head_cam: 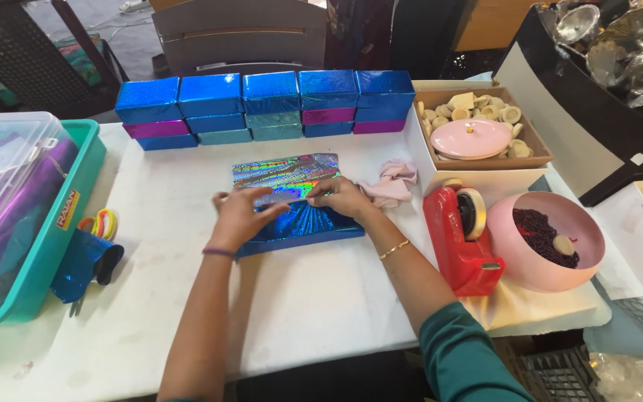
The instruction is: The person places small wooden items into a small wooden box and closes it. They then wrap the box in shiny blue metallic paper, folding the edges and securing them with clear tape from a red dispenser. Finally, the wrapped box is placed on a stack of similar wrapped boxes.
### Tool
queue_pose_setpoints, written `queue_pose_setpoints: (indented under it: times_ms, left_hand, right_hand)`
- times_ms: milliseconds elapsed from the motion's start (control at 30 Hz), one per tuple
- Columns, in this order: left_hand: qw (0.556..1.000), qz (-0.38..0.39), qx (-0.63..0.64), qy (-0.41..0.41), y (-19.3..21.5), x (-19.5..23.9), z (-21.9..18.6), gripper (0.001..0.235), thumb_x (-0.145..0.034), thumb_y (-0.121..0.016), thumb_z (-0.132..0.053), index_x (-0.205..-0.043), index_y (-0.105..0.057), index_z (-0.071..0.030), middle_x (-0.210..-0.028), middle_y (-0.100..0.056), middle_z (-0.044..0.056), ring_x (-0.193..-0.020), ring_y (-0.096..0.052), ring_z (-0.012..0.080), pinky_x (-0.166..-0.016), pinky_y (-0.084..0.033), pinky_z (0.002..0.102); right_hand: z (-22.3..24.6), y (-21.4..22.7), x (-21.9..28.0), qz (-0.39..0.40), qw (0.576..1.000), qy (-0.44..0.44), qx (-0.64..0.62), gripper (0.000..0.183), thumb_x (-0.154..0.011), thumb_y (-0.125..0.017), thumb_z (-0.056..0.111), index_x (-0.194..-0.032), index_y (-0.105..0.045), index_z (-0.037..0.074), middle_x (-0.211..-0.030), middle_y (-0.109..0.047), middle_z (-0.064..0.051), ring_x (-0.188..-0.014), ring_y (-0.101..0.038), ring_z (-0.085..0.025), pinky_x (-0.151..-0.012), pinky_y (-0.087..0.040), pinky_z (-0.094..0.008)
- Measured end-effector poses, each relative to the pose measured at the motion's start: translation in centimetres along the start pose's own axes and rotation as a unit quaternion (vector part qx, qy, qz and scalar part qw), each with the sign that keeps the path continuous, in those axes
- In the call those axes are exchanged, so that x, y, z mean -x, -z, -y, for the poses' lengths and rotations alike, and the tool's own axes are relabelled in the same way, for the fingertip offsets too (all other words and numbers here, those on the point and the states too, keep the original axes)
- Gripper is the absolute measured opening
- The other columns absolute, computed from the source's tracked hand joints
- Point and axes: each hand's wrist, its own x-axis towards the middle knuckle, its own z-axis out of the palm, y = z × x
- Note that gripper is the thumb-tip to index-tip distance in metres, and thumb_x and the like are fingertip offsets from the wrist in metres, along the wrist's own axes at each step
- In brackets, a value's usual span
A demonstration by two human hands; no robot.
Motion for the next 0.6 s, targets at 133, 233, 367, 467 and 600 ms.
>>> queue_pose_setpoints:
  times_ms: [133,233,367,467,600]
  left_hand:
    - [0.989,0.139,0.011,0.056,-1.2,-1.5,0.5,0.052,-0.072,-0.085,-0.055,-0.107,-0.080,-0.017,-0.101,-0.079,0.008,-0.099,-0.070,0.0208,-0.099,-0.030,0.046]
    - [0.973,0.162,0.133,0.095,-3.2,-1.8,2.6,0.046,-0.069,-0.088,-0.046,-0.101,-0.081,-0.013,-0.099,-0.080,0.005,-0.095,-0.073,0.0157,-0.096,-0.044,0.037]
    - [0.953,0.159,0.224,0.128,-2.7,-1.9,2.4,0.038,-0.072,-0.089,-0.036,-0.100,-0.082,-0.013,-0.096,-0.080,0.005,-0.091,-0.073,0.0138,-0.088,-0.053,0.026]
    - [0.950,0.161,0.235,0.129,-3.4,-2.0,3.1,0.032,-0.075,-0.087,-0.034,-0.100,-0.083,-0.013,-0.095,-0.080,0.005,-0.090,-0.072,0.0139,-0.087,-0.053,0.026]
    - [0.943,0.161,0.249,0.149,-3.3,-2.1,3.1,0.026,-0.084,-0.081,-0.034,-0.101,-0.083,-0.014,-0.095,-0.080,0.006,-0.091,-0.071,0.0149,-0.087,-0.054,0.028]
  right_hand:
    - [0.2,0.1,0.5,0.002,1.000,0.002,-0.013,0.020,-0.084,-0.079,0.018,-0.099,-0.080,0.006,-0.095,-0.078,-0.004,-0.094,-0.068,-0.012,-0.089,-0.052,-0.028]
    - [1.3,0.4,1.1,-0.026,0.999,-0.019,0.029,0.023,-0.086,-0.081,0.025,-0.098,-0.080,0.005,-0.097,-0.077,-0.004,-0.096,-0.068,-0.013,-0.090,-0.051,-0.028]
    - [0.3,0.6,0.4,-0.035,0.997,-0.014,0.069,0.025,-0.082,-0.085,0.025,-0.096,-0.082,0.004,-0.095,-0.079,-0.006,-0.094,-0.070,-0.014,-0.089,-0.051,-0.028]
    - [-0.9,0.6,-0.2,-0.028,0.999,-0.012,0.040,0.024,-0.080,-0.084,0.023,-0.096,-0.082,0.004,-0.094,-0.080,-0.006,-0.091,-0.071,-0.014,-0.087,-0.053,-0.028]
    - [-1.2,0.5,-0.5,-0.027,1.000,-0.015,-0.006,0.020,-0.080,-0.083,0.018,-0.094,-0.082,0.004,-0.094,-0.081,-0.005,-0.090,-0.072,-0.013,-0.087,-0.054,-0.027]
